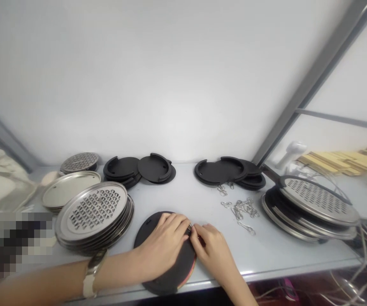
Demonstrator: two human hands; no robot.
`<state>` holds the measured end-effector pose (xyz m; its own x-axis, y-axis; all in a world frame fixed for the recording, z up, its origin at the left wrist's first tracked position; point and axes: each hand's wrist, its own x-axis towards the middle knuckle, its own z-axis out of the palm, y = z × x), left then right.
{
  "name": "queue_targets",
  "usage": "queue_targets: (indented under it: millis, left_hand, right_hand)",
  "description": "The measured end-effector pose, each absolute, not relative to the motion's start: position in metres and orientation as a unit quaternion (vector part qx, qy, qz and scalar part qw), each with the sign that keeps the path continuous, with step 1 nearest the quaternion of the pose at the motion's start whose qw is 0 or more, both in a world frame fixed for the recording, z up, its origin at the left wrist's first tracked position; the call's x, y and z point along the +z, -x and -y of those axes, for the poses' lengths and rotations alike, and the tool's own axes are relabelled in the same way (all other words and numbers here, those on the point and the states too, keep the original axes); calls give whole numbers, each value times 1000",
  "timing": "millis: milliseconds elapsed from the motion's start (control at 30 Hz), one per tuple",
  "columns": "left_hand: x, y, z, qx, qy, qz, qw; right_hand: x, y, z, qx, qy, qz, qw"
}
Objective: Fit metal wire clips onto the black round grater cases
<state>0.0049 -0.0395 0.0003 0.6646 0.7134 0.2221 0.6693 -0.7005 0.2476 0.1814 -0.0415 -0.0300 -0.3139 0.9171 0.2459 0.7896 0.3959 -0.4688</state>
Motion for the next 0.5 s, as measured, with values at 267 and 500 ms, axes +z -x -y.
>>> queue_targets:
  millis: [267,500]
  left_hand:
    - [2,-6,40,154,-909,-380,77]
    - [0,-6,38,159,-910,-376,72]
  right_hand:
    - [-30,-182,42,128,533,803,236]
    - [-31,-182,42,122,532,804,233]
